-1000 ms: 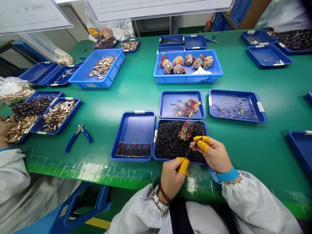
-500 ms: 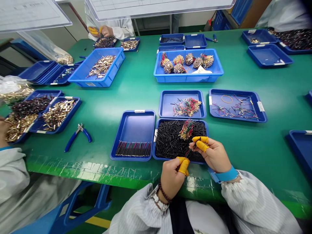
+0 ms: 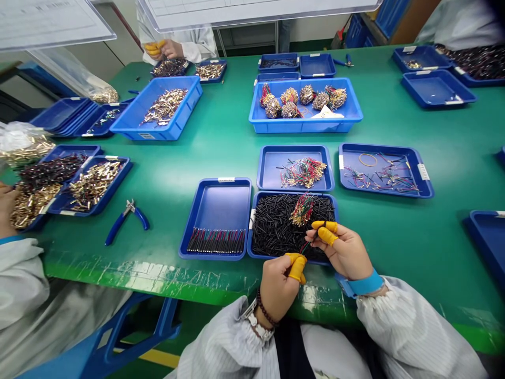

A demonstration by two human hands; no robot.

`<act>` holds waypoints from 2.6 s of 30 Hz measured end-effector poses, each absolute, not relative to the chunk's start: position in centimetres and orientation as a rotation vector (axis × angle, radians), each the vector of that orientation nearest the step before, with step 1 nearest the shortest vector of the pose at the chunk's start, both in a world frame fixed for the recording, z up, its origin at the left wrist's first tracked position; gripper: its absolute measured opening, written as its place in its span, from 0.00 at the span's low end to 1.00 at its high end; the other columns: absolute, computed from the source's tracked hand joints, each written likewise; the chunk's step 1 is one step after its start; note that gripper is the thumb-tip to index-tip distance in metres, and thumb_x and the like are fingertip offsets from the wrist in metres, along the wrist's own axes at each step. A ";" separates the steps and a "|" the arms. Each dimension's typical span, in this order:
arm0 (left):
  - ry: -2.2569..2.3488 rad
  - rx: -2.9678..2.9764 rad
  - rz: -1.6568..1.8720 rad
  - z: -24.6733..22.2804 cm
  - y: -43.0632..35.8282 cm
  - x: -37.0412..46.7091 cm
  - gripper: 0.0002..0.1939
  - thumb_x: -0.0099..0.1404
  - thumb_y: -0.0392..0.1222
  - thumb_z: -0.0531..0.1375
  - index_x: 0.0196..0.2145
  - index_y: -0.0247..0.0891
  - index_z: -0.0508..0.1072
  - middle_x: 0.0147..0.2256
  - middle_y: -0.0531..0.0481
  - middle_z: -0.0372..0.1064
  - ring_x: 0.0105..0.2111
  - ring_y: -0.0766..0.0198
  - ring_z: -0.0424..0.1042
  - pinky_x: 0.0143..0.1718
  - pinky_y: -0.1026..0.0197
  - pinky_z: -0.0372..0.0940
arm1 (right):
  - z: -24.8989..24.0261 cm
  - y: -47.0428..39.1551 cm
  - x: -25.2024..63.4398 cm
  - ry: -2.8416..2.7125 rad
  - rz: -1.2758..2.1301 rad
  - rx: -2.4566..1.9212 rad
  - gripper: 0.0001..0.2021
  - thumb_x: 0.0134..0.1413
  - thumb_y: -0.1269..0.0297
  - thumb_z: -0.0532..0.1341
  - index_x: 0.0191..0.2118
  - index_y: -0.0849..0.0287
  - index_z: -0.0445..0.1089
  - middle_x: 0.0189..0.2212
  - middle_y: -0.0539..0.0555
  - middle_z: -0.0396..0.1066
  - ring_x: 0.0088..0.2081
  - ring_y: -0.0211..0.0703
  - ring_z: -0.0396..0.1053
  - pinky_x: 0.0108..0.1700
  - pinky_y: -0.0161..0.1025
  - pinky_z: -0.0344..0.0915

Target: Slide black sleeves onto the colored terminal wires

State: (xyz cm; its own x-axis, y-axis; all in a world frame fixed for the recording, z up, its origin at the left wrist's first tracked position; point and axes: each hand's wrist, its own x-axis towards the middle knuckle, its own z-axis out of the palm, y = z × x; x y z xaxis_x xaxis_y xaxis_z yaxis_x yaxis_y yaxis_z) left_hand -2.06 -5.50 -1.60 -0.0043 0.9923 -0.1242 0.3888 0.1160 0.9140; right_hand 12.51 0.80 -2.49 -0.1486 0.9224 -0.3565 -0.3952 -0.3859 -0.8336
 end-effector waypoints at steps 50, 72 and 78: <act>1.591 1.490 0.863 -1.9 -5.7 -2.0 0.15 0.63 0.38 0.53 0.22 0.33 0.73 0.18 0.49 0.67 0.19 0.68 0.64 0.23 0.67 0.56 | -2.6 0.3 12.2 -0.948 1.539 -1.186 0.08 0.49 0.65 0.64 0.37 0.59 0.74 0.31 0.55 0.77 0.35 0.44 0.74 0.35 0.39 0.72; 1.561 1.431 0.912 -2.6 -5.0 -2.2 0.13 0.63 0.38 0.52 0.28 0.34 0.74 0.20 0.50 0.68 0.19 0.68 0.65 0.21 0.68 0.58 | -2.8 0.2 12.4 -0.969 1.730 -1.075 0.10 0.50 0.63 0.64 0.39 0.58 0.74 0.38 0.57 0.76 0.40 0.50 0.73 0.41 0.46 0.70; 1.440 1.106 0.911 -3.1 -5.0 -1.9 0.16 0.65 0.45 0.51 0.32 0.33 0.73 0.16 0.54 0.65 0.10 0.74 0.57 0.12 0.71 0.51 | -2.3 0.5 12.3 -0.843 1.720 -0.977 0.08 0.52 0.62 0.62 0.38 0.55 0.75 0.39 0.55 0.76 0.40 0.48 0.73 0.41 0.44 0.69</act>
